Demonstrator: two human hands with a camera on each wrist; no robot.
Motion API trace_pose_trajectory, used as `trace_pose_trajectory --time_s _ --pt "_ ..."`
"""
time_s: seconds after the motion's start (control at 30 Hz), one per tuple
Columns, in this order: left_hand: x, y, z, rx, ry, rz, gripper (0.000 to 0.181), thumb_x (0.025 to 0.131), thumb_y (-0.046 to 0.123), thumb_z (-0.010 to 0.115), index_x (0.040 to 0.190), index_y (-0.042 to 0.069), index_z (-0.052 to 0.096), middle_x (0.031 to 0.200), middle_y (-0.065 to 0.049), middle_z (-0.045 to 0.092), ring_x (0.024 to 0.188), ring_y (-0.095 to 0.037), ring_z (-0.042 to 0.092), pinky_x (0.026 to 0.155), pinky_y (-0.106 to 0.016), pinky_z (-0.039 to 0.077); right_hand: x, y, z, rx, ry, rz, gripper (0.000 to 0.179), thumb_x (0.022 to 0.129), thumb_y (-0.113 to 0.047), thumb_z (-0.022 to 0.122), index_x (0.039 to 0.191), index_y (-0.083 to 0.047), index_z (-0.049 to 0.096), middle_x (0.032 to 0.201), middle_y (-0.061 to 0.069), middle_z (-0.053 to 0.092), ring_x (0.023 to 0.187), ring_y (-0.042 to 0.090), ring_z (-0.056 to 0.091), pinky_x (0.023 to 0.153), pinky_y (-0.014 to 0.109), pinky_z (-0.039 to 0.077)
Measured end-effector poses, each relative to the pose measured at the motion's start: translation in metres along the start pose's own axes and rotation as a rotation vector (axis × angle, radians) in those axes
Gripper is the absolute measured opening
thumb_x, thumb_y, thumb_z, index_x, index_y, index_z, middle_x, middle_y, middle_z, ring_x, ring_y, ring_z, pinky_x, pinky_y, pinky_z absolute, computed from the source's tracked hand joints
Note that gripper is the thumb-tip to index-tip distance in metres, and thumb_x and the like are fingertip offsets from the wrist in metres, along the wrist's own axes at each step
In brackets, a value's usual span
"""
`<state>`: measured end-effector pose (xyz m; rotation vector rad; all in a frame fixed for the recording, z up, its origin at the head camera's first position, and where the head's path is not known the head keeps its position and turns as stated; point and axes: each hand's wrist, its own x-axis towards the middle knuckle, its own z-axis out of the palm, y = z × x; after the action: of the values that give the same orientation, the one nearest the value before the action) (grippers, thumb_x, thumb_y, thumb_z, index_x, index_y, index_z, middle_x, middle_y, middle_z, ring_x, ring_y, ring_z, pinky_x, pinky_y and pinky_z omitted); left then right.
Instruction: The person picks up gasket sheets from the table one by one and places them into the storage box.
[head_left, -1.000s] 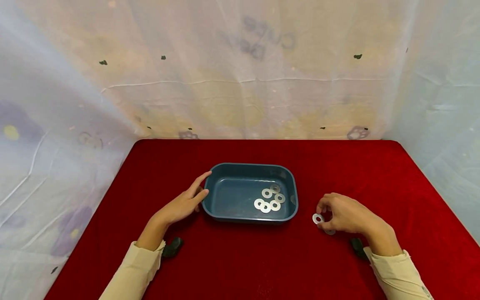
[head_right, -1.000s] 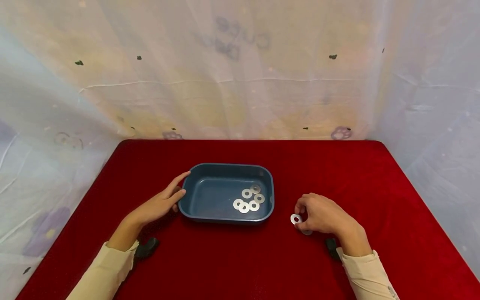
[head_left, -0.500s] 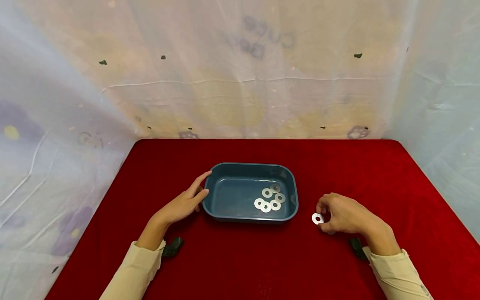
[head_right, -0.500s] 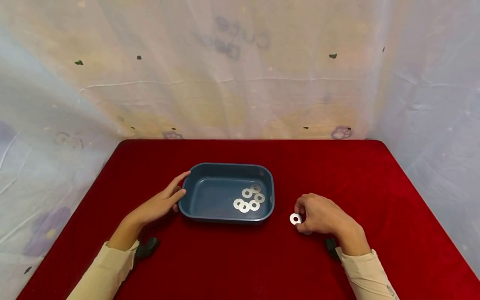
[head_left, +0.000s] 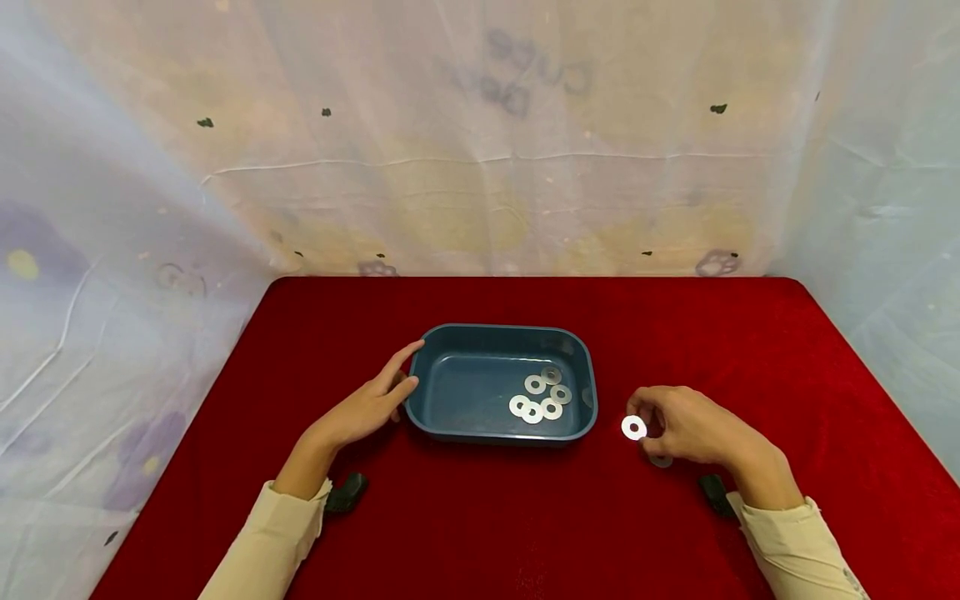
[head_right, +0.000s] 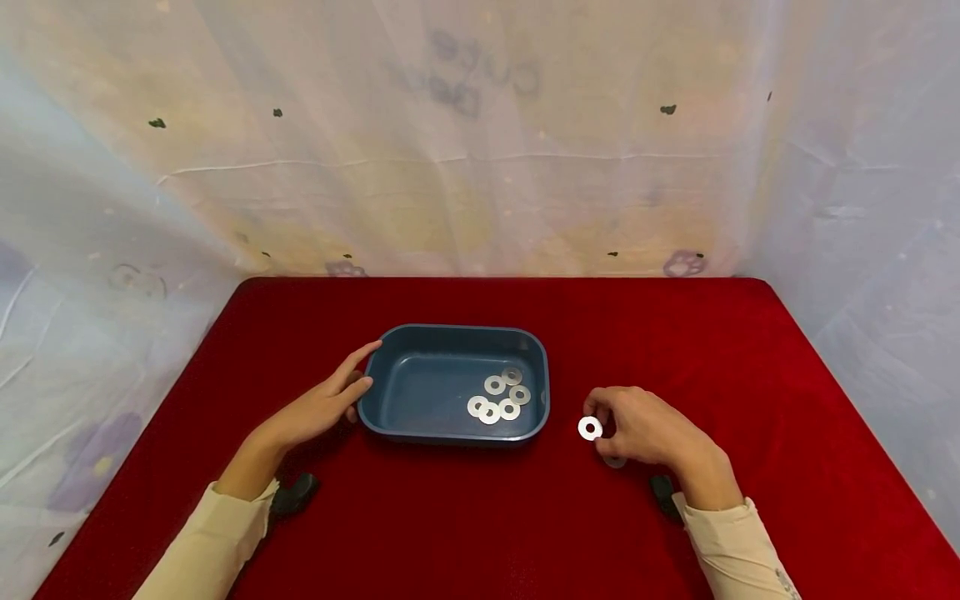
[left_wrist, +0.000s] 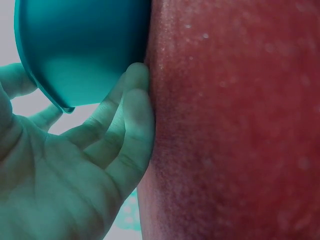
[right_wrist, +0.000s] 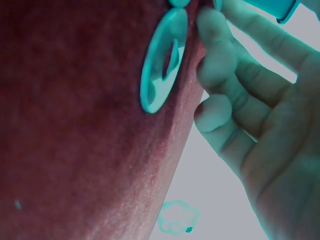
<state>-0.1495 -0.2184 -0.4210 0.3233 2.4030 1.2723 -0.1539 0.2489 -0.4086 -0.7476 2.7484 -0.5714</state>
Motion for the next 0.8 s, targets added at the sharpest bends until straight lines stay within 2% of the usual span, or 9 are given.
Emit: trace_pose_trajectory --time_s 0.3,0.57,0.8 --pt "-0.0004 0.0007 0.0001 -0.014 0.007 -0.003 0.058 0.108 0.042 0.039 0.155 0.048 0.007 0.107 -0.011 0.056 0.078 -0.026 0.056 0.075 -0.038 0.048 0.0003 0.0031 0.0005 0.047 -0.011 -0.046 0.031 0.074 -0.007 0.076 0.099 -0.024 0.067 0.078 -0.011 0.058 0.07 0.004 0.052 0.062 0.02 0.045" --pt "0.0001 0.0011 -0.0012 0.001 -0.001 0.013 0.059 0.108 0.039 0.038 0.158 0.042 0.006 0.109 -0.014 0.055 0.078 -0.026 0.056 0.074 -0.038 0.048 0.0007 0.0071 -0.0002 0.071 -0.018 -0.111 0.031 0.08 -0.008 0.077 0.105 -0.023 0.068 0.08 -0.01 0.059 0.068 0.002 0.052 0.061 0.019 0.045" --pt "-0.0001 0.0007 -0.0013 0.001 0.002 0.008 0.059 0.108 0.04 0.038 0.158 0.042 0.007 0.107 -0.013 0.055 0.079 -0.025 0.056 0.073 -0.036 0.049 0.0006 0.0097 -0.0009 0.112 -0.009 -0.157 0.032 0.08 -0.005 0.077 0.106 -0.021 0.068 0.079 -0.01 0.059 0.066 0.001 0.05 0.06 0.02 0.045"
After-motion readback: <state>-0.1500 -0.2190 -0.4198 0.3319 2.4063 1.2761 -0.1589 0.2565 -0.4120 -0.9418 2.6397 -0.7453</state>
